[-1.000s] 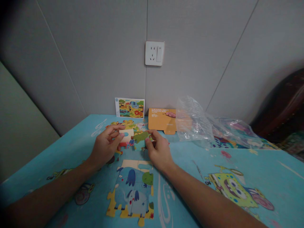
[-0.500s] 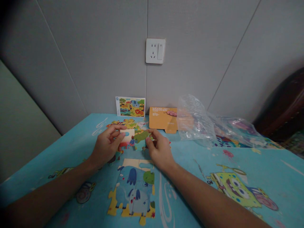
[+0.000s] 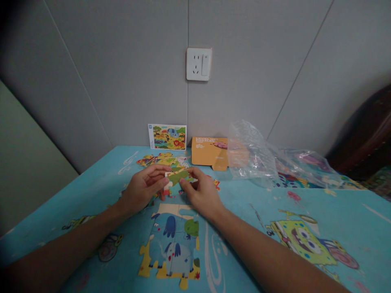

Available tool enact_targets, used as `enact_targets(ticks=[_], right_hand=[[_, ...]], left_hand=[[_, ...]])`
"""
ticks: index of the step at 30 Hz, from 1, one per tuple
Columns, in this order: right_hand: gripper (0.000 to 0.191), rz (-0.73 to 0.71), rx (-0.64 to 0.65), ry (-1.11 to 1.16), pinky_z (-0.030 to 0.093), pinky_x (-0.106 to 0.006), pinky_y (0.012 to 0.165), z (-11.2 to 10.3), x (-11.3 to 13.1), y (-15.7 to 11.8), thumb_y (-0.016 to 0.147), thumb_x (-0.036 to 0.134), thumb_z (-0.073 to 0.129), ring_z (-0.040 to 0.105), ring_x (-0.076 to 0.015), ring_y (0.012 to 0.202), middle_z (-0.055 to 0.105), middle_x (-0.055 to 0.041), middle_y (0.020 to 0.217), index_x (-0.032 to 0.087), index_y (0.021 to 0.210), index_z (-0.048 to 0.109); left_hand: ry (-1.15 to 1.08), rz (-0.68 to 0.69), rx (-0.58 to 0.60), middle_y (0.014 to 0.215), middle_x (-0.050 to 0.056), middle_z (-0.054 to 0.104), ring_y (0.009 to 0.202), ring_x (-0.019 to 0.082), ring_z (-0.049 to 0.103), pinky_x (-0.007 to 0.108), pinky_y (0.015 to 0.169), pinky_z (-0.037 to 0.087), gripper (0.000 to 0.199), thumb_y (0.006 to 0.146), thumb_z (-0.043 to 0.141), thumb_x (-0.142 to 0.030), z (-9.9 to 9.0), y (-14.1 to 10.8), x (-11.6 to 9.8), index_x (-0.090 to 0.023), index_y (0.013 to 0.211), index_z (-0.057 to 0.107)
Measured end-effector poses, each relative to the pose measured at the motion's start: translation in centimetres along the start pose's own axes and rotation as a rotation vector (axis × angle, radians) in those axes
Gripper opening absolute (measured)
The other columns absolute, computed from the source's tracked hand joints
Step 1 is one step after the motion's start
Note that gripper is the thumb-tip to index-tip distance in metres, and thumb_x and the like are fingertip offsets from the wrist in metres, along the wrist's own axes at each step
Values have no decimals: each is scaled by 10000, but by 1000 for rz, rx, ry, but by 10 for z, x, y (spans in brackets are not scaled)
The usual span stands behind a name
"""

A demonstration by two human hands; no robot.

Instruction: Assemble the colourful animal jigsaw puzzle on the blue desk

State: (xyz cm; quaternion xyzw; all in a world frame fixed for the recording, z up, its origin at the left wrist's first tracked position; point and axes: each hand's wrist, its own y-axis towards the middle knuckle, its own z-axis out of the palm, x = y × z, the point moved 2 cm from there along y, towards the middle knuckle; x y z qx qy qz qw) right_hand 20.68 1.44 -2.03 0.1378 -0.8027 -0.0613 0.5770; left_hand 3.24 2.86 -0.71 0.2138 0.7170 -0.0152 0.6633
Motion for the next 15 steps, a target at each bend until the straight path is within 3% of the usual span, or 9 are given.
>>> enact_targets(ticks=[3,7,10,13,15], right_hand=[[235,-49,48,-66,344,-214,446,1,1,-1,862,358,531,466,-95,488,594,1,703,163,975,598],[221,-79,-93,-263,340,-229,499,-9,0,2,861,362,518,488,-130,543,589,-7,652,171,894,623],[214,4,-215,-476,320,-238,525,-21,-3,9,864,343,494,518,-154,585,608,-24,666,173,885,622],[192,100,-240,-673,289,-252,537,-29,-8,16,857,300,495,527,-169,610,625,-48,695,159,875,625],[190,122,-231,-735,287,-260,551,-32,-13,20,852,283,504,541,-180,647,643,-69,736,146,877,634]], left_hand=[[-6,-6,68,770,13,644,516,104,589,235,501,519,331,802,626,-317,1,0,-1,-146,1075,549],[148,67,-7,905,57,675,731,154,651,264,648,535,308,822,590,-315,-1,1,2,-155,1085,573],[428,117,-235,965,62,671,857,181,631,296,743,518,253,808,550,-250,-16,9,9,-165,1040,607],[661,113,-529,937,43,666,863,187,606,306,793,488,236,728,540,-164,-45,21,21,-163,945,633],[688,-31,-702,843,23,658,777,173,606,285,750,482,227,709,542,-157,-70,29,32,-164,914,641]])
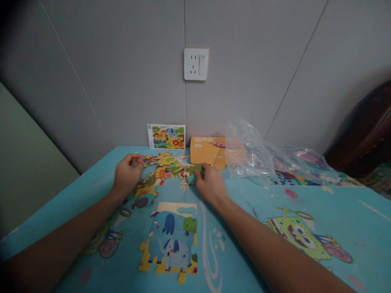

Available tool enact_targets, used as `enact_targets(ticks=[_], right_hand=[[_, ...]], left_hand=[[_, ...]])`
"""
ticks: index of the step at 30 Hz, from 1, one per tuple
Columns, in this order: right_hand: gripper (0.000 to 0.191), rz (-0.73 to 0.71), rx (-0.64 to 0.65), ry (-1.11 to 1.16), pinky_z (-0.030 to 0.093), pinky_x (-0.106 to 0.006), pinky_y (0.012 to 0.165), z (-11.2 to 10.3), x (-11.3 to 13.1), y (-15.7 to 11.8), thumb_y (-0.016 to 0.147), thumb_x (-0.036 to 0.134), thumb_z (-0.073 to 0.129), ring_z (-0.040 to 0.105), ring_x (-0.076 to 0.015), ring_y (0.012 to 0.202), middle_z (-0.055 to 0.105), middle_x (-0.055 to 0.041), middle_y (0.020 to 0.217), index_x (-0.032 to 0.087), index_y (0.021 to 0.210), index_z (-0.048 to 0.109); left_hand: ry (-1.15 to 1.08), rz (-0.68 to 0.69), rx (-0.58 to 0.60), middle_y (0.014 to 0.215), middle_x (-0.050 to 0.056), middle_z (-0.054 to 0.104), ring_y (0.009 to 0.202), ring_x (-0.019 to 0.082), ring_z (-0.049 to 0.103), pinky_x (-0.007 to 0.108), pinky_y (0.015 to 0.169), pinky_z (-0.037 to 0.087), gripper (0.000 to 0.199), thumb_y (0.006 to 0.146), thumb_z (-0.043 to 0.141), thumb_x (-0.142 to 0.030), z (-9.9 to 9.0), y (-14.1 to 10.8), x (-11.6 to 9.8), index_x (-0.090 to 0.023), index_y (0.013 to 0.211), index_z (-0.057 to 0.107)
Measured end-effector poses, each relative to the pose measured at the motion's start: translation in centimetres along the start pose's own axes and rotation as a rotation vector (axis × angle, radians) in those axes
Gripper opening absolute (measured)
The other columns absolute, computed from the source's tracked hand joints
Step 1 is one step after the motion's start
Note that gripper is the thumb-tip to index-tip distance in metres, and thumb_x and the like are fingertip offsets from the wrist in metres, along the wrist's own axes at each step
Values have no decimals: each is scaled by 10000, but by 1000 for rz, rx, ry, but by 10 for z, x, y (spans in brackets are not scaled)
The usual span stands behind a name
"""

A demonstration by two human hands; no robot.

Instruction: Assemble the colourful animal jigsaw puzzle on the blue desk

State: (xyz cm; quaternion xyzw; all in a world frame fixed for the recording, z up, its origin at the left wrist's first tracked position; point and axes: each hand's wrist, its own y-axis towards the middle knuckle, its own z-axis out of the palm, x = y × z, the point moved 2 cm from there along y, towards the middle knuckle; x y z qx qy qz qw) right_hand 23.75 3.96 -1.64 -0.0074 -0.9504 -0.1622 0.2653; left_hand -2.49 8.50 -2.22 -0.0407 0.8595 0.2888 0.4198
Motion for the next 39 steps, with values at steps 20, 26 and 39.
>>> enact_targets(ticks=[20,26,39], right_hand=[[282,78,23,-32,322,-269,590,10,-14,10,839,381,543,572,-188,698,668,-94,811,142,865,690],[295,50,41,-30,315,-258,574,10,-13,9,828,399,538,572,-185,691,665,-81,788,154,835,702],[312,37,92,3,298,-250,517,8,-11,7,823,422,526,575,-176,601,653,-49,643,159,782,689]], left_hand=[[325,81,218,962,75,675,946,233,608,352,913,450,261,722,596,-254,-2,24,19,-177,955,687],[620,160,357,1468,96,366,1261,405,378,604,945,358,539,832,507,-442,6,21,20,-387,1366,453],[481,227,360,1142,67,613,1056,298,545,436,911,423,341,830,518,-267,5,23,20,-355,1117,680]])
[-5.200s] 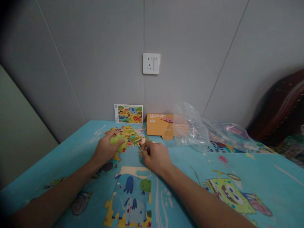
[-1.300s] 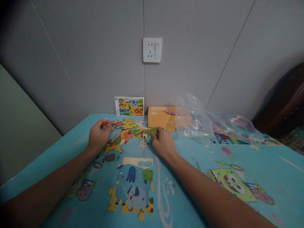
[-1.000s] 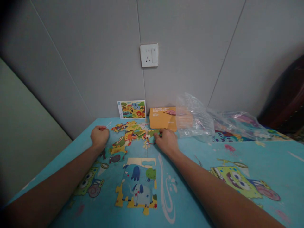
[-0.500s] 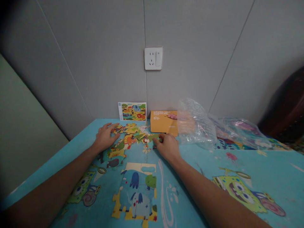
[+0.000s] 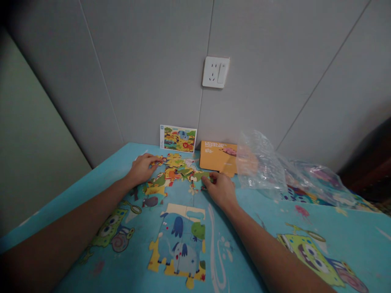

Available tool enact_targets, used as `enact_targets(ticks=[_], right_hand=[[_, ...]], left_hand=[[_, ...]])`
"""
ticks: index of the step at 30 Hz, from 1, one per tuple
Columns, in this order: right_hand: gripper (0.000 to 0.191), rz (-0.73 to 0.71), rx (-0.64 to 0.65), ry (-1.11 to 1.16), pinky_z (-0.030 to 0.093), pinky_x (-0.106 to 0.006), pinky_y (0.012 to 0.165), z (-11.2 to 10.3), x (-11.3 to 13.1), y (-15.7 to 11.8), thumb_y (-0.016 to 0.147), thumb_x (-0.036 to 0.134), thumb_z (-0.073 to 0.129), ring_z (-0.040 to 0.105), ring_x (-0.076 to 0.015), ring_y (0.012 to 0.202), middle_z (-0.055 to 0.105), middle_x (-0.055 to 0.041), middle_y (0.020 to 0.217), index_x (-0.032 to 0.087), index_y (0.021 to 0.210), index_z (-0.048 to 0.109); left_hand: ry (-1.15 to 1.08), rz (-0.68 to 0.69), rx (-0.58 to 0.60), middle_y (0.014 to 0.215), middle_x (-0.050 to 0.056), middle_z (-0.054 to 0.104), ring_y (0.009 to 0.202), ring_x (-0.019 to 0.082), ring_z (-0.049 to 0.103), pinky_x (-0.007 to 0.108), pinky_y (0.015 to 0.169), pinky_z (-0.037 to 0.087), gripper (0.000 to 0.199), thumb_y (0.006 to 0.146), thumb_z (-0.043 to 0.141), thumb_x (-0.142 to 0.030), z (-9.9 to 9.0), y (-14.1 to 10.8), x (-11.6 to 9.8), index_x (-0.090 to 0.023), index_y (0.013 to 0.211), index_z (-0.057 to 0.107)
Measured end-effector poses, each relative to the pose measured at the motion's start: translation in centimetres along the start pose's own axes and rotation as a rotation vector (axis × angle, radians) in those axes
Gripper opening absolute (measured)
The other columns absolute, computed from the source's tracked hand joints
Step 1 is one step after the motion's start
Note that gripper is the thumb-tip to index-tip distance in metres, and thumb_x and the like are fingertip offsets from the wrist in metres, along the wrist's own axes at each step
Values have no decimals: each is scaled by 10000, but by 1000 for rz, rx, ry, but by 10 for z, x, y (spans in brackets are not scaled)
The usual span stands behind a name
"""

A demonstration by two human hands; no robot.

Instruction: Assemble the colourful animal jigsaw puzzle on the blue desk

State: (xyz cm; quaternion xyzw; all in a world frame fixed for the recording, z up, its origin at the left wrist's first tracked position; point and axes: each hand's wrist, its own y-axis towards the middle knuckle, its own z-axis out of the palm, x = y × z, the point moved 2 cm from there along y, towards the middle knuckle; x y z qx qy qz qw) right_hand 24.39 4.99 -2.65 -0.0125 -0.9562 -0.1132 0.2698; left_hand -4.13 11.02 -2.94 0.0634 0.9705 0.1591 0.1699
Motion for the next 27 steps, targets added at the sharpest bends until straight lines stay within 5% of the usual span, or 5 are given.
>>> enact_targets(ticks=[6,17,24,27], right_hand=[[321,17,13,-18,280,-248,511,0,1,1,834,423,514,574,-167,606,656,-47,674,153,790,682],[317,9,19,-68,254,-249,510,0,1,1,840,413,500,540,-156,592,637,-38,664,155,754,664],[317,38,32,-63,278,-261,536,0,2,-1,848,418,504,556,-177,640,644,-51,718,156,795,673],[300,44,-36,-35,338,-270,592,0,0,-1,807,377,567,576,-197,722,657,-70,822,140,960,668]], left_hand=[[38,-49,27,1348,109,496,1247,375,388,532,993,324,594,791,572,-476,3,-1,-2,-357,1364,469],[-21,-31,-10,1159,58,659,1062,294,563,391,895,422,362,813,557,-397,-1,1,-4,-302,1144,668],[-145,-110,-215,914,70,706,840,206,632,261,764,437,329,914,398,-319,-8,4,2,-168,1001,677],[-207,-121,-350,726,36,659,674,178,596,246,648,417,356,922,382,-367,-19,-2,-7,-155,907,669]])
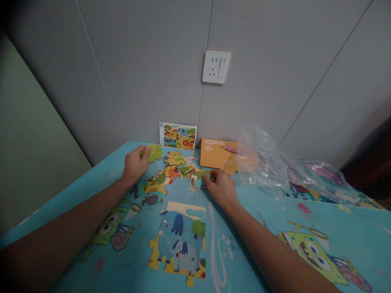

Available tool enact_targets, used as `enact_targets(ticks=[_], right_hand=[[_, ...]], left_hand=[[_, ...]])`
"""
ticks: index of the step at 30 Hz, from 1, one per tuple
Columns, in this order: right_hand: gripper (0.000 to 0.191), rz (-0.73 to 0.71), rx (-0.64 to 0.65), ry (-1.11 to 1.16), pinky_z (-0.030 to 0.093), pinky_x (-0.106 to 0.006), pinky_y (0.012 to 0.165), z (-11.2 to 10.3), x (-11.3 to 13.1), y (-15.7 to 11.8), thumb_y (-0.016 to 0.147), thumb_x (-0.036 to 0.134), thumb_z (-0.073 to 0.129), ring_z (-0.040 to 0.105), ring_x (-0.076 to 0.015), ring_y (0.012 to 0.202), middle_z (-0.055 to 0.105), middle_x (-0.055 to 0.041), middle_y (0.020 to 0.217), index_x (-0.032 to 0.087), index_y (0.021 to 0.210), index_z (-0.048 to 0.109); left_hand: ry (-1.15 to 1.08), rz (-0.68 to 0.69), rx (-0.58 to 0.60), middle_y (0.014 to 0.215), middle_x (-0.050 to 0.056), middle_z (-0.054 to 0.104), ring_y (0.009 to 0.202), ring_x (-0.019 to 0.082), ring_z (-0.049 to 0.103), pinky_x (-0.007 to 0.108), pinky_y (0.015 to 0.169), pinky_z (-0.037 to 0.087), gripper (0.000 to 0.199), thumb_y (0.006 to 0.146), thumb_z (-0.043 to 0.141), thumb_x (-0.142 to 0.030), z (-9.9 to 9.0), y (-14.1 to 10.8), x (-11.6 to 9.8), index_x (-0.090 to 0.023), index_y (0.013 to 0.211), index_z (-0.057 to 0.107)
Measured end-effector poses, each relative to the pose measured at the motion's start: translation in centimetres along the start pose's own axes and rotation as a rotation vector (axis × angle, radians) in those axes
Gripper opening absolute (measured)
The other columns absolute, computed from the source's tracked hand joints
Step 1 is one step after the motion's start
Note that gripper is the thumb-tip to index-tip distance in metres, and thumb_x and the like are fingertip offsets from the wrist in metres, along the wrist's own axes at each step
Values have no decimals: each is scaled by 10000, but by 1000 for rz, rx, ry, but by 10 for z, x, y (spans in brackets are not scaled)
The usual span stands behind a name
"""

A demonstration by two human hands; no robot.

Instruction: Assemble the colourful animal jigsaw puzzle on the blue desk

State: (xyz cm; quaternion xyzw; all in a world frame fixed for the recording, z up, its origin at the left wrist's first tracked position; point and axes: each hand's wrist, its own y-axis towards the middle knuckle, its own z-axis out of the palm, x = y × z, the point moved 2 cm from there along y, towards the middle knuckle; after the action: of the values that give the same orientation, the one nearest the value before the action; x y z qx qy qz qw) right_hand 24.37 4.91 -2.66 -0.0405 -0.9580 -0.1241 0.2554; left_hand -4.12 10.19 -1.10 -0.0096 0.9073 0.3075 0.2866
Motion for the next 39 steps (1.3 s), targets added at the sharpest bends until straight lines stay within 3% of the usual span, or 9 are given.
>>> enact_targets(ticks=[3,5,9,14,20,25,30,35,39], right_hand=[[436,-89,-185,62,393,-303,710,-7,6,-5,750,342,637,570,-228,840,647,-91,931,130,1129,610],[377,-235,-242,168,407,-310,736,-14,17,-13,782,386,615,561,-221,829,644,-92,918,139,1067,636],[267,-481,-9,405,409,-259,636,-16,43,-35,861,403,547,548,-155,680,648,-36,777,170,919,665],[245,-431,54,404,383,-252,576,-10,45,-41,871,378,543,515,-134,588,605,-6,649,178,785,655],[208,-398,-16,569,453,-258,622,-10,36,-33,820,384,614,567,-169,774,622,-59,896,190,885,654],[423,-333,153,727,468,-263,630,-1,36,-37,863,407,545,566,-152,762,618,-72,1028,193,1227,529],[393,-288,253,831,417,-231,539,2,42,-41,853,370,580,516,-119,611,594,-7,764,191,1200,536],[361,-287,222,932,470,-238,616,3,41,-40,820,270,610,588,-133,750,632,-43,975,205,1164,520],[351,-307,194,929,492,-270,715,3,40,-38,816,254,623,612,-149,828,644,-42,983,204,1148,519]], left_hand=[[-175,152,7,639,-4,606,584,144,553,229,582,391,351,905,423,-415,-11,-14,-27,-156,887,660],[-235,278,83,656,-8,615,608,136,562,225,615,402,324,894,452,-408,-15,-29,-46,-164,831,655],[-294,481,408,685,3,640,640,140,581,234,659,429,309,886,454,-410,-11,-54,-67,-187,779,640],[-335,487,551,746,8,656,668,145,588,246,667,452,234,856,513,-392,-7,-57,-64,-198,883,642],[-504,712,419,890,63,646,854,169,596,312,801,478,82,872,529,-228,-14,-52,-68,-179,845,589],[-553,779,242,958,66,619,920,156,592,306,823,491,118,835,523,-82,-18,-52,-68,-184,812,577],[-503,725,256,998,69,582,961,163,580,312,828,499,188,786,489,-21,-16,-53,-66,-184,758,579],[-481,683,271,1052,78,547,1103,200,524,359,930,461,277,691,472,38,-13,-54,-67,-181,829,572],[-490,661,307,1052,71,553,1055,192,539,355,925,454,340,646,473,59,-8,-55,-65,-177,877,550]])
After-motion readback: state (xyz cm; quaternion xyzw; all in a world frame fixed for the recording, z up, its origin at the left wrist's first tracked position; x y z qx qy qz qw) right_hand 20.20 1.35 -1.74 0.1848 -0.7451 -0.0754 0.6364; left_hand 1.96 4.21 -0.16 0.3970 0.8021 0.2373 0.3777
